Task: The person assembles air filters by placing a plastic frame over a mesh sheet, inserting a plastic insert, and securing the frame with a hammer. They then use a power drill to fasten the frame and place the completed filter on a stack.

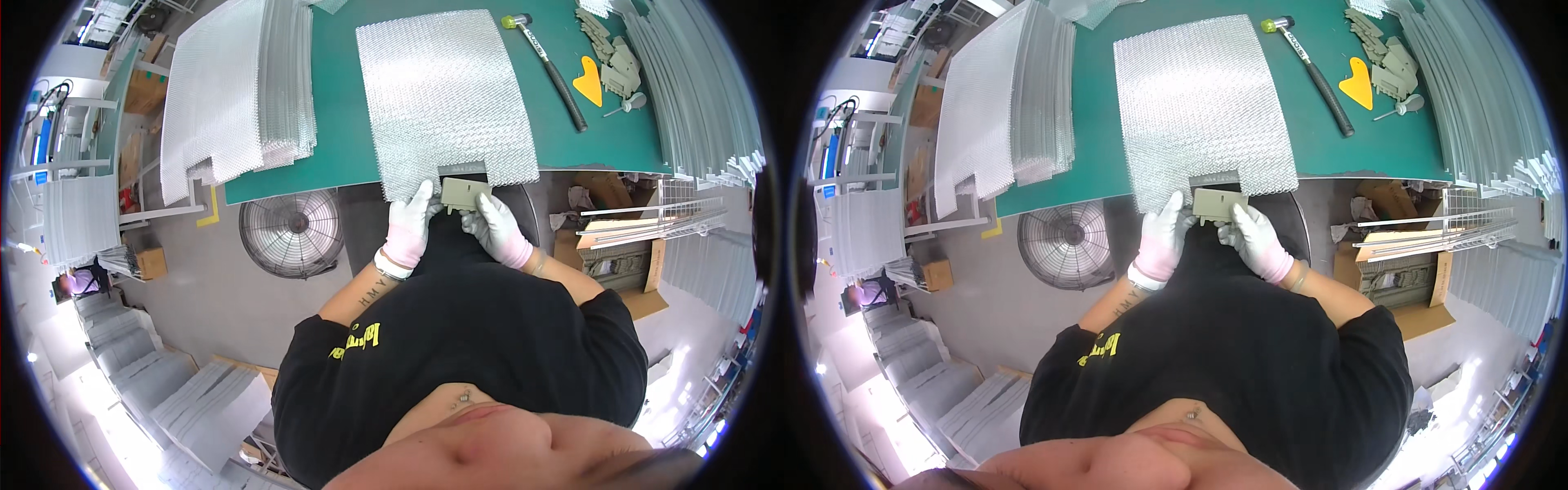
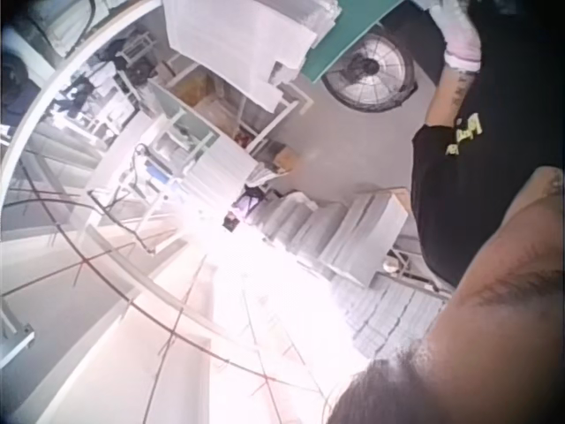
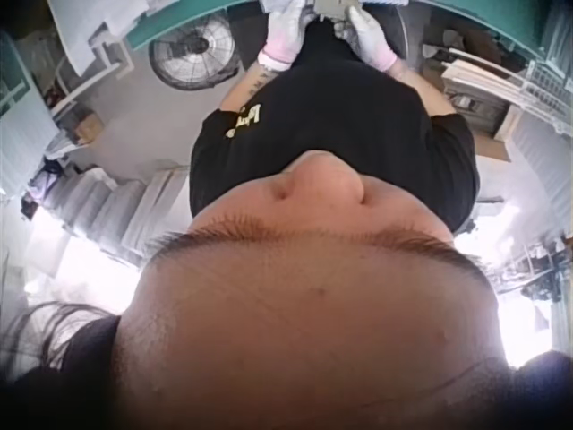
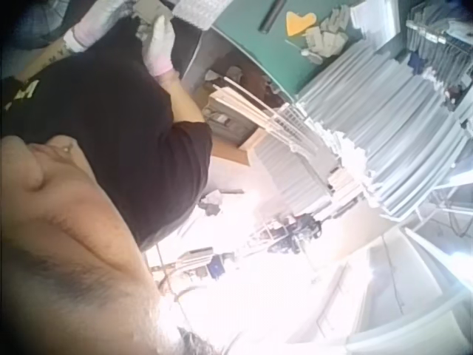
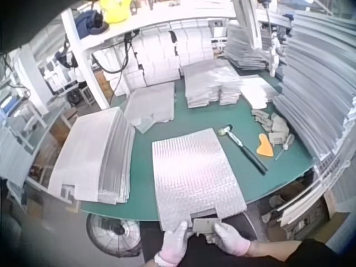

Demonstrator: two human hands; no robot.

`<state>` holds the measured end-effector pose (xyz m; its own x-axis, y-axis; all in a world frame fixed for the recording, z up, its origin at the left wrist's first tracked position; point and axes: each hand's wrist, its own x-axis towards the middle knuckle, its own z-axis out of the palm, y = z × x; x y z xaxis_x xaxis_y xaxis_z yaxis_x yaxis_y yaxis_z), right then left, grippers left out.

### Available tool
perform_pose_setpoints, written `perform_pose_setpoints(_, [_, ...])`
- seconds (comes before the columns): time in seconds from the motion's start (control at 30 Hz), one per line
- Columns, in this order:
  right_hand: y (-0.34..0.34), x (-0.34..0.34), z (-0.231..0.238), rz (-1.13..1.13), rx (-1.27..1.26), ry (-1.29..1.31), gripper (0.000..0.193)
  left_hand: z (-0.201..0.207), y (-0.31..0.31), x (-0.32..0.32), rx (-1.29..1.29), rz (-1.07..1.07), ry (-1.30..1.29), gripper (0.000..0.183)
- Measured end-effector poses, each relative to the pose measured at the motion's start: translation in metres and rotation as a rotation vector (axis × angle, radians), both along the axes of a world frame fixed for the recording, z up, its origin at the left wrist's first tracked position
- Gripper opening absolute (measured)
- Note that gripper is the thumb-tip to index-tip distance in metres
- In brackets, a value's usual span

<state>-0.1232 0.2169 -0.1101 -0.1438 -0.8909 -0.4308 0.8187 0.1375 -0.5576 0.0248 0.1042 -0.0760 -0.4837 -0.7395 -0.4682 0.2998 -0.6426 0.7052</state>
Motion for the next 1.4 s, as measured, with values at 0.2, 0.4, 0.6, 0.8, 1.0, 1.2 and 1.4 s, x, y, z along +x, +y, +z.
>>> perform_pose_setpoints(0.2, [-0.008,-0.014,0.013,0.057,0.074,0.457,0.031,0.0,0.005,-0.005,-0.074,0.022,-0.042,0.025])
perform_pose_setpoints(0.4, [-0.005,-0.018,0.024,0.104,0.098,0.537,0.033,0.003,0.009,-0.002,-0.063,0.022,0.033,0.027])
perform_pose_setpoints(0.6, [-0.012,-0.021,0.021,0.143,0.082,0.529,0.035,-0.002,0.009,-0.003,-0.025,0.011,-0.057,0.028])
perform_pose_setpoints(0.8, [-0.011,-0.021,0.025,0.162,0.128,0.638,0.037,-0.001,0.008,-0.003,-0.036,0.019,0.033,0.024])
perform_pose_setpoints(1.0, [-0.005,-0.016,0.013,0.111,0.016,0.507,0.036,-0.013,0.01,-0.006,-0.324,0.057,-0.239,0.027])
perform_pose_setpoints(1.2, [-0.005,-0.013,0.011,0.085,0.044,0.515,0.037,-0.023,0.015,-0.012,-0.301,0.151,-0.217,0.023])
perform_pose_setpoints(1.4, [-0.009,-0.02,0.021,0.155,0.098,0.58,0.032,-0.012,0.015,-0.011,-0.273,0.104,-0.156,0.024])
